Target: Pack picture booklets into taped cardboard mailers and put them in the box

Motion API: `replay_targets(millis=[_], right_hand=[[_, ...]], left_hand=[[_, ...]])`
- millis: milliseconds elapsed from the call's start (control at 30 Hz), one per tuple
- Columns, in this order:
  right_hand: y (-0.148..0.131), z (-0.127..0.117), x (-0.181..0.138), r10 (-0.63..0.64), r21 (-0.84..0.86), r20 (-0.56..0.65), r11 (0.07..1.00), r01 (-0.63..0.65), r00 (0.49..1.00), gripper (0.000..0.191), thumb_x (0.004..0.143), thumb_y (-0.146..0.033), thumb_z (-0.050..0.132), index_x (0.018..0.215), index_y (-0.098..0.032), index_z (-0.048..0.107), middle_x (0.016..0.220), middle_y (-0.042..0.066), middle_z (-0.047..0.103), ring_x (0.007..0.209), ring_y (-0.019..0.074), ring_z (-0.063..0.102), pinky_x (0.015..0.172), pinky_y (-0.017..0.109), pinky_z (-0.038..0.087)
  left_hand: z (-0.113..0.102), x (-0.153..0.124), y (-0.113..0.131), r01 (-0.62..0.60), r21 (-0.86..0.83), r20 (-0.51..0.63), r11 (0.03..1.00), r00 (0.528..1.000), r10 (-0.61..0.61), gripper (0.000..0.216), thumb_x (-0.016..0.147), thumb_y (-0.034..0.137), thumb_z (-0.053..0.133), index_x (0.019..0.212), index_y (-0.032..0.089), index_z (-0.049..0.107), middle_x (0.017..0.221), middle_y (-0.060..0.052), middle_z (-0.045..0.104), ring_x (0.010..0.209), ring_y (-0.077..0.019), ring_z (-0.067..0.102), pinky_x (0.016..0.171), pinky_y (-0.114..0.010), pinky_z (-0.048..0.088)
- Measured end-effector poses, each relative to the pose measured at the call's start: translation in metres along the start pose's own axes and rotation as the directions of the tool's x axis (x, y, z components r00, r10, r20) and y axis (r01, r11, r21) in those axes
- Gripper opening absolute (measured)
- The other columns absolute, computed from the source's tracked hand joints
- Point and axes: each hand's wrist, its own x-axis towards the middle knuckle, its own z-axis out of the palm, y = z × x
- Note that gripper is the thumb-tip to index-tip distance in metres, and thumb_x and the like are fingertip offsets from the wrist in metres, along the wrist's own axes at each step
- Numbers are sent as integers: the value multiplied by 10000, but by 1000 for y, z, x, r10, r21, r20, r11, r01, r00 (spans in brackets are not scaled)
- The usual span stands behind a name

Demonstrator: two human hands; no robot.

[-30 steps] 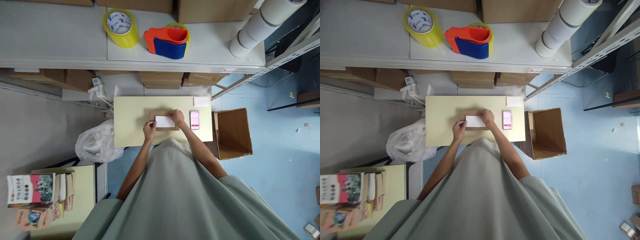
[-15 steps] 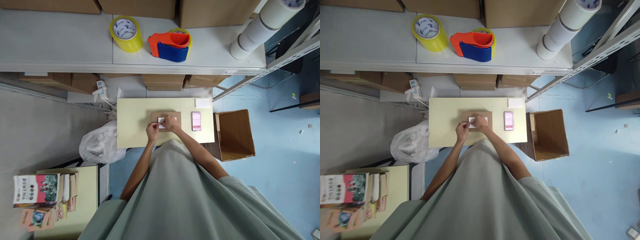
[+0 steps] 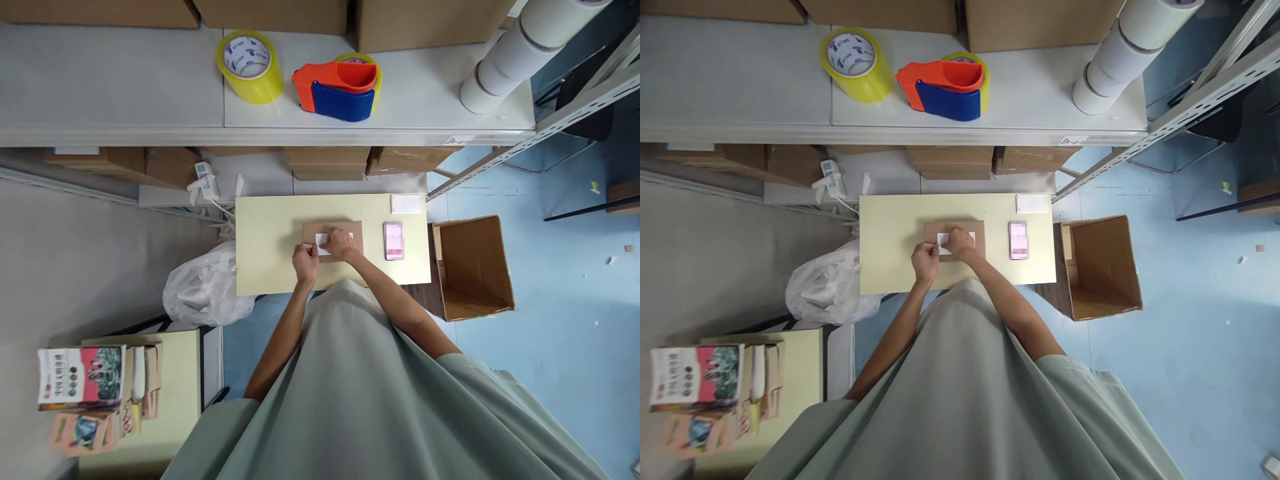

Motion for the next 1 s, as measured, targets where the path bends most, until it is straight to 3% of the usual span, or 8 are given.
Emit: replay_targets(millis=[133,233,367,467,633,800,900,1000], right_hand=[[-5,-5,11,37,105,14,994,-39,999,372,1020,-491,668,963,-166,841,886,156,806,1050,334,756,983,417,556],[-11,-8,15,68,156,10,985,-69,998,420,1004,-530,680,966,-149,852,787,174,788,1026,384,754,988,470,544],[-13,-12,15,72,193,34,978,-77,997,435,1017,-547,675,933,-155,843,764,134,794,929,326,767,942,417,558],[-7,-11,10,31,192,83,980,-47,996,374,1028,-472,680,895,-156,831,791,115,804,903,279,768,930,370,559],[29,0,-16,-7,158,86,987,-7,996,239,1024,-399,711,939,-190,790,881,92,826,975,239,771,873,296,552],[89,-4,-42,12,255,39,967,-21,999,306,1067,-375,651,819,-219,739,729,38,799,805,190,771,789,246,541],[109,-16,-41,26,307,39,951,-36,999,301,1064,-375,656,817,-226,742,711,19,796,735,176,763,768,238,544],[108,-25,-23,39,296,-4,955,-36,999,415,1093,-410,594,761,-226,761,766,54,813,798,198,774,803,252,556]], left_hand=[[-4,4,-3,18,-25,52,1000,998,-17,141,936,289,689,816,215,687,905,-86,754,914,-254,716,932,-375,541],[-8,9,-7,85,-95,133,992,989,-72,106,844,286,789,856,211,716,877,-53,759,867,-231,725,916,-356,560],[-11,17,-13,241,-186,230,952,953,-197,245,709,219,860,931,201,755,828,-15,738,836,-209,724,893,-347,587],[-13,20,-14,291,-202,264,935,936,-234,321,664,256,890,952,191,766,812,-10,726,801,-201,717,818,-341,604],[-18,19,-11,322,-192,285,927,922,-262,396,599,329,940,921,176,767,777,-16,707,735,-198,690,713,-339,605],[-24,13,-6,333,-203,301,921,916,-265,413,582,354,953,908,179,770,788,-28,699,778,-207,688,719,-343,607],[-26,10,-2,350,-189,314,918,907,-281,456,566,402,972,908,179,770,796,-30,691,779,-214,684,711,-358,619],[-27,10,2,370,-174,329,912,895,-300,534,515,445,1004,908,174,765,790,-28,690,775,-214,684,712,-365,628]])
